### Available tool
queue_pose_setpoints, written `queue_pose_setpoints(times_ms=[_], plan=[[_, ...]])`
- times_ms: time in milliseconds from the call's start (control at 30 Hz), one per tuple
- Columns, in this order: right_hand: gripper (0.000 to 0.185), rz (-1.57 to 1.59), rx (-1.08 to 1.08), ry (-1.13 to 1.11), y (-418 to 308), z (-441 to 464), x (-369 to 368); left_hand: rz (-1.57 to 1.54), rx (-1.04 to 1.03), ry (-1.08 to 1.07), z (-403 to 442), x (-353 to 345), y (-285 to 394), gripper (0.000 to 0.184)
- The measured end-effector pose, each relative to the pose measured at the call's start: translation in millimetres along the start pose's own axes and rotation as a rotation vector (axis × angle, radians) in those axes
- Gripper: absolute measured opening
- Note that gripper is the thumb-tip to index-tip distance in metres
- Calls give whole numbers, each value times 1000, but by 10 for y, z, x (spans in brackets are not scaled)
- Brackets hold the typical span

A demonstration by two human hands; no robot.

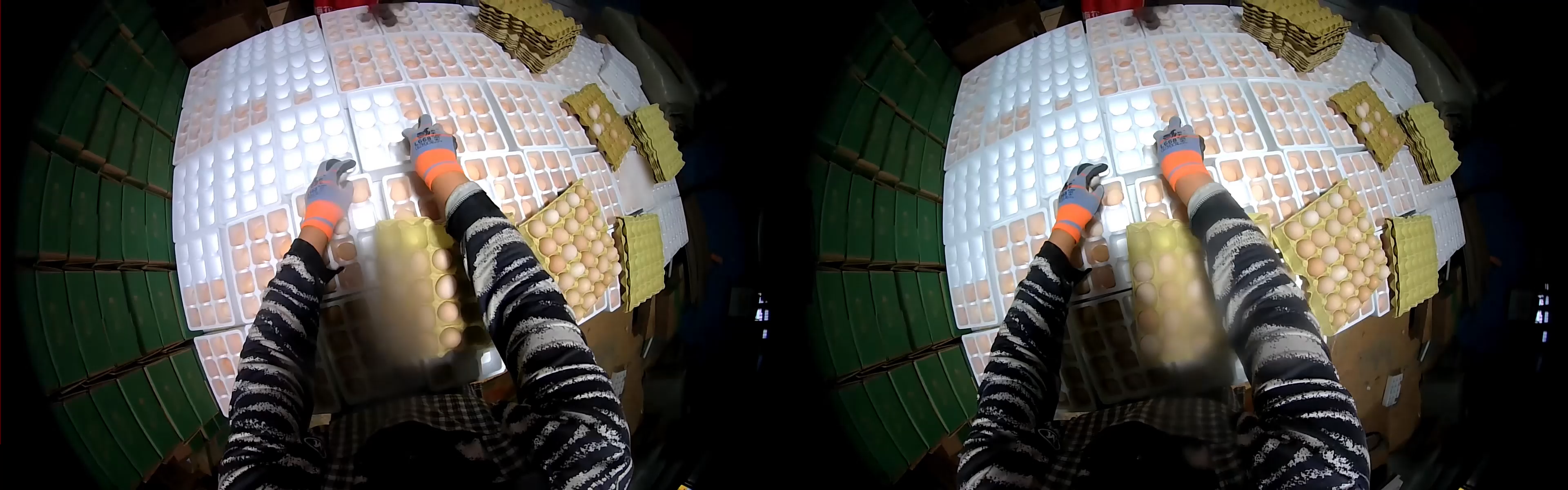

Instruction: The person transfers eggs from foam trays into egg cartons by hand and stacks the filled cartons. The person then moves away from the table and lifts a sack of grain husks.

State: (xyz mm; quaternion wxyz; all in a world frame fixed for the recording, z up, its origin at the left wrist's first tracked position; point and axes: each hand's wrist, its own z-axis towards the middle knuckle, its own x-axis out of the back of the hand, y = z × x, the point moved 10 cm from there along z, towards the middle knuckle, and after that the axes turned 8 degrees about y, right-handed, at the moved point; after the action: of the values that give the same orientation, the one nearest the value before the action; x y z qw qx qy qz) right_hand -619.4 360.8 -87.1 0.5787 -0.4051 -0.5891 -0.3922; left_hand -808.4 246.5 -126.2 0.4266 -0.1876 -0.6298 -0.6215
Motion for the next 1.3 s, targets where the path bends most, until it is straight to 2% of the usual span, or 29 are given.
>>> queue_pose_setpoints(times_ms=[33,67,100,167,200,300,333,367,433,467,500,567,600,633,700,733,767,800,833,867,900,967,1033,1100,1133,1167,1233,1267,1300], plan=[[33,-63,-31,-62,23,79,-105,-72,16,93,80,94,-27,47],[35,3,23,-64,-15,119,-160,-136,-68,140,184,165,31,42],[35,27,59,-16,-94,133,-123,-105,-47,128,277,114,-41,44],[37,71,130,84,-317,155,-51,98,32,-113,394,-194,-231,46],[40,133,152,45,-445,159,-116,118,62,-201,391,-253,-222,49],[39,122,275,-235,-782,99,-352,40,100,-26,509,-25,-77,50],[36,151,271,-244,-755,191,-440,-72,80,88,609,-1,-111,49],[36,287,156,-199,-608,342,-460,-248,30,168,731,-13,-101,47],[36,554,-74,-101,-347,484,-262,-394,-75,268,981,-130,-24,47],[39,632,-93,128,-242,545,-109,-359,-170,249,1045,-208,131,49],[39,608,-75,129,-230,597,-210,-302,-193,251,1042,-297,269,50],[39,555,-47,128,-172,721,-534,-70,-286,104,1138,-775,286,51],[37,367,104,102,-208,890,-919,43,-274,-79,1239,-1190,85,53],[37,564,111,164,-119,814,-798,82,-191,-123,1076,-1119,114,55],[38,962,113,281,177,515,-541,-251,-203,-46,936,-698,246,57],[41,1100,70,260,320,248,-312,-324,-139,-53,837,-475,273,57],[39,1460,-10,194,499,-51,-182,-399,-68,-71,680,-338,263,56],[36,1544,-1,204,668,-431,131,-579,-83,-85,515,-297,193,55],[33,1448,-66,92,837,-809,279,-762,-98,-89,382,-258,167,53],[33,1411,-120,-44,940,-1198,451,-777,-68,-218,125,-311,235,51],[33,1302,-55,-36,1194,-1424,303,-788,-46,-337,-134,-263,347,51],[41,1074,9,-70,1355,-1959,414,-598,-143,-539,-745,-99,946,52],[46,816,138,-115,1361,-2290,420,-405,-426,-490,-1148,-117,1439,51],[46,546,171,-142,1264,-2470,171,-194,-590,-405,-1369,-310,1759,52],[45,285,229,-174,1137,-2529,85,-117,-646,-326,-1435,-433,1780,53],[43,208,307,-72,1056,-2575,-36,-18,-626,-351,-1468,-524,1797,52],[45,218,327,66,1029,-2597,15,177,-589,-397,-1490,-686,1844,50],[44,517,213,45,1233,-2636,45,167,-651,-367,-1457,-731,1834,47],[44,818,93,18,1392,-2705,223,120,-613,-378,-1453,-704,1800,47]])
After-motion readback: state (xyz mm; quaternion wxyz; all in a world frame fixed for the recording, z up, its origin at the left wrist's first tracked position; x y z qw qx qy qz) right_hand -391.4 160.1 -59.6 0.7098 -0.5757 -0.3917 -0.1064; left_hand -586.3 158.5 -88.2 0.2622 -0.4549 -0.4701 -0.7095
